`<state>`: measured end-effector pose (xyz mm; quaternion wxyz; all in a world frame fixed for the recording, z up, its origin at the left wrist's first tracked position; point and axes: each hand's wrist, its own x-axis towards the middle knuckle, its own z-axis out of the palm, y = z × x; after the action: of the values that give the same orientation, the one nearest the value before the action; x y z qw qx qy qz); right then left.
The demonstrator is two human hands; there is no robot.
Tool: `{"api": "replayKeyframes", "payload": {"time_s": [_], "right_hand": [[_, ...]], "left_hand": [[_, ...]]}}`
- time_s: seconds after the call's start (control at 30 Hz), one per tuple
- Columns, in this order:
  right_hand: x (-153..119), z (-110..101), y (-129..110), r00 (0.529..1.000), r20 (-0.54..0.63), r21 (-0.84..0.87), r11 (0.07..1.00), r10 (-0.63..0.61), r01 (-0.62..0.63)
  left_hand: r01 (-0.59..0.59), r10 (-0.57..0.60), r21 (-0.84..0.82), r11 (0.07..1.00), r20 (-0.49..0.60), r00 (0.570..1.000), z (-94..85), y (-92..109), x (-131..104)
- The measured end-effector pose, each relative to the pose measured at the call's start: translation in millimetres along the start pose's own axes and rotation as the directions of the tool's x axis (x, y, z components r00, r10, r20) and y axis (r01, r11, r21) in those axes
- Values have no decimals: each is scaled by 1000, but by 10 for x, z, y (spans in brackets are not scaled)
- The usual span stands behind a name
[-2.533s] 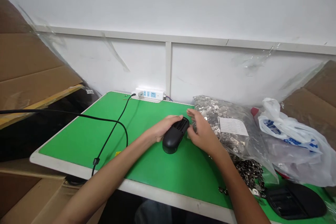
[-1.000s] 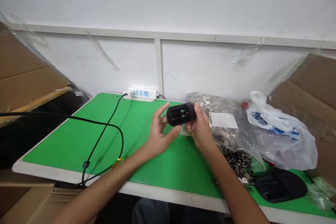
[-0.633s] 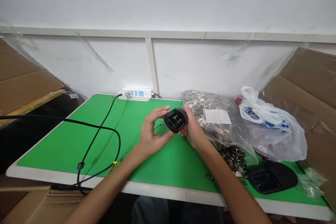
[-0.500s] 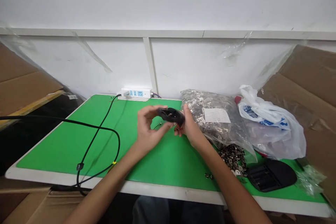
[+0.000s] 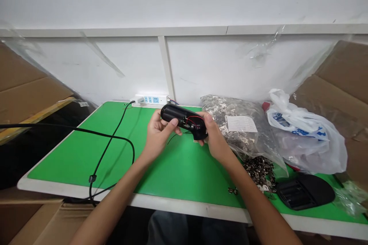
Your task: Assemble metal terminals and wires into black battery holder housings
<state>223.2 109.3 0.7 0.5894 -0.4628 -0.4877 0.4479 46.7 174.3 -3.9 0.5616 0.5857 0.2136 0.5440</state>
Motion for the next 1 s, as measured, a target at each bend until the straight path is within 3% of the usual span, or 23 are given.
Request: {"api": "replayKeyframes", "payload": {"time_s": [0.13, 0.27, 0.37, 0.43, 0.5, 0.57, 0.63, 0.8, 1.0], "right_hand": [[20, 48, -10, 995, 101, 137, 990, 16, -30], [3, 87, -55, 990, 139, 183, 983, 7, -33], [-9, 94, -95, 986, 162, 261, 961, 47, -89], [-9, 90, -122, 973, 203, 331, 928, 105, -169], [-2, 86, -135, 963, 218, 397, 886, 162, -239], [8, 90, -122, 962, 189, 470, 842, 197, -265], [14, 102, -86, 965, 155, 547, 794, 213, -263], [-8, 153, -3, 959, 181, 628, 726, 216, -282], [-50, 193, 6, 937, 251, 649, 677, 241, -348]], "left_hand": [[137, -138, -72, 988, 0, 990, 11, 42, 26], [161, -163, -103, 982, -13, 987, 10, 1, 27], [13, -12, 25, 1000, -43, 999, -33, -28, 19], [-213, 227, 223, 951, -39, 973, -80, -24, 9], [-464, 471, 399, 791, 87, 878, -119, -4, -8], [-631, 591, 433, 643, 243, 769, -127, 13, -38], [-694, 626, 378, 613, 305, 718, -100, 13, -78], [-635, 560, 342, 693, 299, 773, -9, 10, -162], [-665, 534, 389, 637, 400, 745, 5, 115, -187]]}}
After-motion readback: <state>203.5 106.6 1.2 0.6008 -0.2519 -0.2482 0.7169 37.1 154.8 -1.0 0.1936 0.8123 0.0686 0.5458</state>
